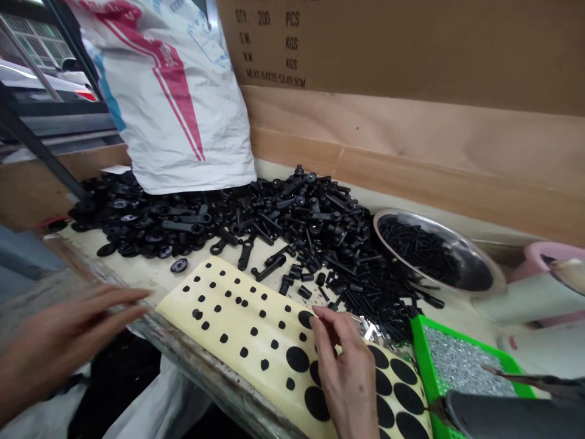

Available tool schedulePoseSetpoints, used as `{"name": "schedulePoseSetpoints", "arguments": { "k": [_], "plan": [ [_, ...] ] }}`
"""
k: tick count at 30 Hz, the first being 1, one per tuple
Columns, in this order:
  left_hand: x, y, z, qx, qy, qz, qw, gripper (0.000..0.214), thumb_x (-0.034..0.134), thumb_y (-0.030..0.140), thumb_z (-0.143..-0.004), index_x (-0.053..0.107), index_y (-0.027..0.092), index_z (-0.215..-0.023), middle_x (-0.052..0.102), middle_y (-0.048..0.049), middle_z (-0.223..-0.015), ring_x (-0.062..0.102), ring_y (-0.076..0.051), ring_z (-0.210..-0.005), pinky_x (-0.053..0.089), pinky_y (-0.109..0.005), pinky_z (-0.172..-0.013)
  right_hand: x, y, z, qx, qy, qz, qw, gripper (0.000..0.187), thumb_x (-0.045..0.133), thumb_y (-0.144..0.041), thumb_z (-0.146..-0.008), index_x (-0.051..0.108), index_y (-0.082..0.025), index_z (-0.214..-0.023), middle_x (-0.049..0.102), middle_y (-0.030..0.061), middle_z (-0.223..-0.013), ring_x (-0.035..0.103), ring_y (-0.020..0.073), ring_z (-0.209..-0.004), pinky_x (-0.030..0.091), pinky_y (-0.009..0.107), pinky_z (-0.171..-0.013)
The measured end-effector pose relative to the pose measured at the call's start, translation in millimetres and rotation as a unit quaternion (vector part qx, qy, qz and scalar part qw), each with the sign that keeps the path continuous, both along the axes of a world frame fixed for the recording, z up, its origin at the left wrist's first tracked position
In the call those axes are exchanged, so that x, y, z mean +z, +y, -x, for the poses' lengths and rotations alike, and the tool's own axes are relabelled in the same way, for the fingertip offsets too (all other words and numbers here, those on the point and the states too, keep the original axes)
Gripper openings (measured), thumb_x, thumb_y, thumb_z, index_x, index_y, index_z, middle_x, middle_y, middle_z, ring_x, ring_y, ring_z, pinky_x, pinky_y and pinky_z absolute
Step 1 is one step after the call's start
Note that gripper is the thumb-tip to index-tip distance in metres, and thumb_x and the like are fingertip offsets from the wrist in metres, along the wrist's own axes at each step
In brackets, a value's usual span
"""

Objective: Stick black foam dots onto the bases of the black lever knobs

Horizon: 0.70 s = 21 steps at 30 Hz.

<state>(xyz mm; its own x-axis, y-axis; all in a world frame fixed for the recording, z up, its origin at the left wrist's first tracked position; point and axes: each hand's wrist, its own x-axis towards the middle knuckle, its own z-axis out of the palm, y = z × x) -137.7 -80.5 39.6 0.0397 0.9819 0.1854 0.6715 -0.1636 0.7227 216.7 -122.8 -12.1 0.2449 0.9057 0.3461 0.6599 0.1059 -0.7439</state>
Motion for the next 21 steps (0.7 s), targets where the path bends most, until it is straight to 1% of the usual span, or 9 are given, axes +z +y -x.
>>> {"name": "schedulePoseSetpoints", "arguments": {
  "k": [2,4,6,8,10,13,15,17,21],
  "plan": [
    [-8.5,33,-56,-0.105,0.048,-0.037,0.993,0.022,0.060,0.037,-0.086,0.072,0.024,-0.099,0.070,-0.0022,-0.099,0.061,-0.021,-0.091,0.046,-0.029,-0.083,-3.2,2,-7,0.006,-0.024,0.009,1.000,0.019,0.055,-0.039,-0.091,0.065,-0.026,-0.101,0.066,0.0032,-0.098,0.064,0.0191,-0.086,0.050,0.029,-0.073],
    [-19.7,60,-111,-0.192,0.069,-0.047,0.978,0.023,0.054,0.030,-0.089,0.069,0.020,-0.103,0.067,-0.0062,-0.096,0.059,-0.023,-0.093,0.044,-0.034,-0.085,-9.3,-5,-11,0.001,-0.057,0.009,0.998,0.020,0.053,-0.039,-0.092,0.065,-0.026,-0.101,0.066,0.0032,-0.098,0.064,0.0191,-0.086,0.050,0.030,-0.074],
    [-32.6,72,-153,-0.285,0.065,-0.053,0.955,0.022,0.051,0.027,-0.091,0.067,0.019,-0.104,0.065,-0.0066,-0.097,0.056,-0.023,-0.096,0.043,-0.035,-0.087,-15.1,-15,-15,-0.034,-0.086,0.002,0.996,0.020,0.052,-0.039,-0.092,0.065,-0.025,-0.100,0.066,0.0037,-0.099,0.064,0.0199,-0.089,0.048,0.032,-0.078],
    [-46.6,68,-176,-0.363,0.063,-0.052,0.928,0.020,0.050,0.026,-0.092,0.065,0.020,-0.104,0.061,-0.0057,-0.098,0.054,-0.022,-0.098,0.042,-0.035,-0.089,-18.8,-23,-19,-0.075,-0.113,0.008,0.991,0.023,0.049,-0.039,-0.094,0.065,-0.023,-0.099,0.065,0.0052,-0.100,0.063,0.0210,-0.090,0.048,0.034,-0.079],
    [-59.6,54,-184,-0.405,0.088,-0.054,0.908,0.021,0.048,0.026,-0.094,0.063,0.021,-0.107,0.058,-0.0053,-0.098,0.052,-0.021,-0.097,0.041,-0.037,-0.091,-21.0,-24,-20,-0.085,-0.150,0.024,0.985,0.027,0.044,-0.038,-0.096,0.065,-0.021,-0.098,0.064,0.0071,-0.097,0.061,0.0219,-0.088,0.047,0.036,-0.078],
    [-70.7,33,-187,-0.398,0.164,-0.077,0.899,0.027,0.046,0.025,-0.095,0.059,0.023,-0.118,0.053,-0.0076,-0.105,0.048,-0.024,-0.101,0.039,-0.041,-0.093,-24.9,-11,-15,-0.062,-0.195,0.042,0.978,0.031,0.041,-0.036,-0.096,0.067,-0.020,-0.101,0.061,0.0094,-0.093,0.057,0.0240,-0.086,0.046,0.039,-0.077],
    [-71.2,26,-189,-0.383,0.209,-0.092,0.895,0.031,0.048,0.027,-0.094,0.057,0.026,-0.124,0.051,-0.0089,-0.111,0.046,-0.026,-0.104,0.039,-0.043,-0.092,-28.4,0,-10,-0.053,-0.204,0.045,0.976,0.031,0.043,-0.037,-0.095,0.068,-0.019,-0.100,0.060,0.0105,-0.091,0.054,0.0257,-0.085,0.044,0.041,-0.077],
    [-69.0,23,-192,-0.380,0.239,-0.102,0.888,0.032,0.051,0.029,-0.093,0.056,0.026,-0.124,0.052,-0.0090,-0.114,0.045,-0.027,-0.103,0.040,-0.043,-0.089,-32.0,8,-6,-0.047,-0.207,0.042,0.976,0.030,0.045,-0.037,-0.093,0.069,-0.019,-0.095,0.059,0.0109,-0.088,0.051,0.0266,-0.082,0.042,0.043,-0.077],
    [-68.5,25,-195,-0.374,0.254,-0.125,0.883,0.030,0.054,0.031,-0.092,0.055,0.025,-0.121,0.052,-0.0089,-0.115,0.045,-0.027,-0.103,0.040,-0.042,-0.088,-36.7,12,-4,-0.039,-0.176,0.027,0.983,0.024,0.046,-0.032,-0.093,0.066,-0.020,-0.089,0.060,0.0093,-0.085,0.051,0.0247,-0.082,0.042,0.041,-0.076]
  ]
}}
